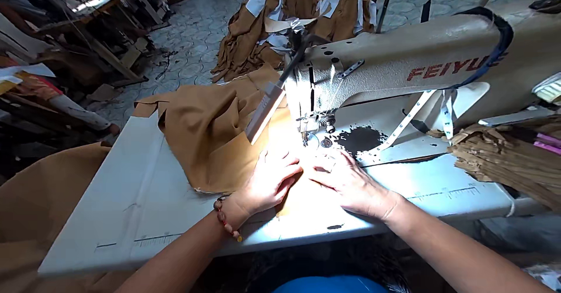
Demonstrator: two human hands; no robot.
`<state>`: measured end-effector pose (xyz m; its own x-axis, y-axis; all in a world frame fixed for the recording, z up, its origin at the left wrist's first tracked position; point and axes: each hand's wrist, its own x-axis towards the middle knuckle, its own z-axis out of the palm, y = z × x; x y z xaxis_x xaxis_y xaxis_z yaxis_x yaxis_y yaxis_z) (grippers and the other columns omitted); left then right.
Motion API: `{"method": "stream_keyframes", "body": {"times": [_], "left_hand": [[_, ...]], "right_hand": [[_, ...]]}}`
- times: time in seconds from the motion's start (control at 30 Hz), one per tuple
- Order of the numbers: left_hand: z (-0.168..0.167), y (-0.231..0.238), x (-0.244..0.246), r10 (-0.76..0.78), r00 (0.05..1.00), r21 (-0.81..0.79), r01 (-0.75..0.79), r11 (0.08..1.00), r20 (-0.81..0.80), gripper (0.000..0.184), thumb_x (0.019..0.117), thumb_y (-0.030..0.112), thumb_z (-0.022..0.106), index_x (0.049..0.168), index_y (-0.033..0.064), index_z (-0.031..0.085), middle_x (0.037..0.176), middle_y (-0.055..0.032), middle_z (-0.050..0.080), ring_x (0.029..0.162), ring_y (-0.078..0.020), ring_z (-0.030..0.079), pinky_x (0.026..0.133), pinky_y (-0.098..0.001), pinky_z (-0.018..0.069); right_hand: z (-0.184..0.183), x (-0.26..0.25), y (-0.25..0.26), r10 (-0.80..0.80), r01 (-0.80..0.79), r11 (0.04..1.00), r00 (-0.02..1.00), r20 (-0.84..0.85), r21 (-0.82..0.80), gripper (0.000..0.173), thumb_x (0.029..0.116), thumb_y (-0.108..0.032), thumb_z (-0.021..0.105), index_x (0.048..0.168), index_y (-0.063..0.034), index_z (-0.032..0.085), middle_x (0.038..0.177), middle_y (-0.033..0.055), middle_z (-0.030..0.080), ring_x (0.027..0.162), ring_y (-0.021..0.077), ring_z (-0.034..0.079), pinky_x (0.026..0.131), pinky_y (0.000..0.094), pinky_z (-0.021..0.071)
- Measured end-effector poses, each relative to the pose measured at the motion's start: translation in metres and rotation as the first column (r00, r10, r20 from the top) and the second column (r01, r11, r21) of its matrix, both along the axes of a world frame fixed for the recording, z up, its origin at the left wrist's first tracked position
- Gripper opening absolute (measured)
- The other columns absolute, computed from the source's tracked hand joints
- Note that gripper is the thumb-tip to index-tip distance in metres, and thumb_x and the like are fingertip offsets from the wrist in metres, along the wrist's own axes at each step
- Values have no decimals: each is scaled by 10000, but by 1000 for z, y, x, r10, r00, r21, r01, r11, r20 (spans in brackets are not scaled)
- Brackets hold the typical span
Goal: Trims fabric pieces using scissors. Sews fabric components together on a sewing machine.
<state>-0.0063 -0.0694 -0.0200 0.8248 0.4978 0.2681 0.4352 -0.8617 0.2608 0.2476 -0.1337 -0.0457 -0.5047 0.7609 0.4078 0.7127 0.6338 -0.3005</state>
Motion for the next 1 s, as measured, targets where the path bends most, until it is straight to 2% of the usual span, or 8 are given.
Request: {"method": "stream_keyframes", "body": {"times": [0.03,0.07,0.13,0.2,0.43,0.57,0.8,1.0], "left_hand": [[1,-4,0,-4,1000,-29,4,1000,-5,371,976,201,517,1286,163,717,1397,-73,649,1388,-363,516,1098,-737,283],[2,-7,-1,-13,1000,-60,12,998,-17,392,984,215,506,1325,186,698,1426,-61,631,1407,-364,495,1099,-746,268],[2,-11,-3,-24,999,-116,20,993,-33,404,1018,263,489,1380,224,664,1483,-42,589,1446,-357,450,1120,-738,237],[-1,-10,-6,-31,999,-139,27,990,-24,409,1042,314,454,1394,244,650,1505,-33,568,1462,-362,427,1105,-755,237],[-2,-3,-6,-40,999,-153,36,988,-21,430,1051,348,411,1398,255,647,1521,-34,553,1475,-373,404,1103,-784,201],[1,14,-3,-27,997,-185,14,983,-67,448,1051,345,390,1433,280,617,1562,0,506,1515,-324,343,1142,-745,158],[6,40,-4,-40,991,-214,12,977,-127,438,1051,361,411,1427,297,626,1564,30,503,1539,-295,303,1137,-788,92],[3,42,-5,-46,991,-199,21,980,-122,433,1045,380,414,1408,310,639,1556,40,511,1536,-282,313,1142,-784,99]], "right_hand": [[1,2,1,22,-22,1000,1000,6,3,392,1039,-259,422,1267,-199,735,1344,66,681,1372,320,530,1180,569,323],[3,5,3,57,-57,998,998,-5,4,379,1040,-248,432,1240,-165,743,1325,63,694,1359,302,551,1173,536,358],[8,9,7,145,-145,989,988,-61,0,334,1027,-207,466,1170,-98,748,1211,78,727,1235,252,625,1099,431,445],[10,13,10,193,-193,981,979,-65,9,317,1013,-193,487,1144,-89,757,1151,70,746,1167,236,657,1061,397,476],[17,16,18,197,-198,980,980,-37,-32,307,996,-203,510,1114,-119,780,1106,51,759,1149,245,660,1029,439,481],[19,14,30,140,-141,989,990,-18,-51,320,986,-202,509,1121,-120,787,1164,47,756,1185,248,655,1050,460,466],[20,10,44,99,-100,991,995,-23,-93,315,985,-204,524,1155,-132,779,1237,31,728,1202,205,636,1065,421,457],[13,10,41,81,-86,994,994,-77,-63,313,1013,-232,522,1170,-148,779,1232,21,730,1171,192,643,1049,411,468]]}}
